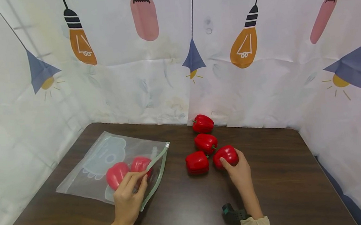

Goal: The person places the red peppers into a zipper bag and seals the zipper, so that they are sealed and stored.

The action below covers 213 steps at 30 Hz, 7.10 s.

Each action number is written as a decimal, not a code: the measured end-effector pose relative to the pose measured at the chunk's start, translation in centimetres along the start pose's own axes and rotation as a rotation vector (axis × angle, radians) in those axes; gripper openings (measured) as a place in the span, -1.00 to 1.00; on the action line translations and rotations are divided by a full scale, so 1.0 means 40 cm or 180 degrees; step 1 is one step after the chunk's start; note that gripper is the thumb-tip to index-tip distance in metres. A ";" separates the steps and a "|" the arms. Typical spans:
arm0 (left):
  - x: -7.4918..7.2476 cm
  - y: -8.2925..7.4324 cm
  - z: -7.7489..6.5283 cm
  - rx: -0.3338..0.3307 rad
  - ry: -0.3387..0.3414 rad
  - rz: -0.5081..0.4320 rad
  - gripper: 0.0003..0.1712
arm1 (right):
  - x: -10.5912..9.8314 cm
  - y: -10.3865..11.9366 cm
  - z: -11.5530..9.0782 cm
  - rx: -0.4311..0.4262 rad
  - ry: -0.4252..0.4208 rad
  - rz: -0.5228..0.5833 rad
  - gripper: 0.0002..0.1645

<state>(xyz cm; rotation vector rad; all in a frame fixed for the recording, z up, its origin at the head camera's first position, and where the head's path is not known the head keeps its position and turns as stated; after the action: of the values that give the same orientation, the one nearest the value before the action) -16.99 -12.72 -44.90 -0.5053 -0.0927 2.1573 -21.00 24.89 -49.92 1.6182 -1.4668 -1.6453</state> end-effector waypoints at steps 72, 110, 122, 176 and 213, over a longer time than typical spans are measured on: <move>-0.006 0.000 0.002 0.0025 -0.0052 -0.0006 -0.71 | 0.207 0.238 -0.143 -0.0562 0.0472 0.0771 -0.15; -0.007 -0.005 0.004 0.0048 -0.0053 -0.0038 -0.72 | 0.411 0.218 -0.183 -0.0998 0.0692 0.0203 -0.18; -0.005 -0.009 0.006 0.0085 -0.0068 -0.0101 -0.72 | 0.462 0.218 -0.204 -0.1260 0.0697 0.0114 -0.28; -0.007 -0.011 -0.003 0.0156 -0.0094 -0.0029 -0.83 | 0.526 0.222 -0.252 -0.1555 0.2041 0.0332 -0.63; -0.004 -0.002 0.002 0.0169 -0.0117 -0.0129 -0.88 | 0.321 0.239 -0.234 -0.1614 0.2169 0.0278 -0.46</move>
<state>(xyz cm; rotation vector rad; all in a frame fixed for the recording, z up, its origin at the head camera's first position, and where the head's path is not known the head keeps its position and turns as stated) -16.89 -12.78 -44.77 -0.4300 -0.0652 2.1238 -19.34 6.91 -45.73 1.5555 -0.6962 -1.1134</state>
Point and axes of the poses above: each hand's wrist, its own z-axis towards the middle knuckle, its own x-axis out of the palm, y = z × x, the point moved 7 cm from there along z, towards the middle knuckle, and after that the axes turned 10 degrees about x, right-handed, at the moved point
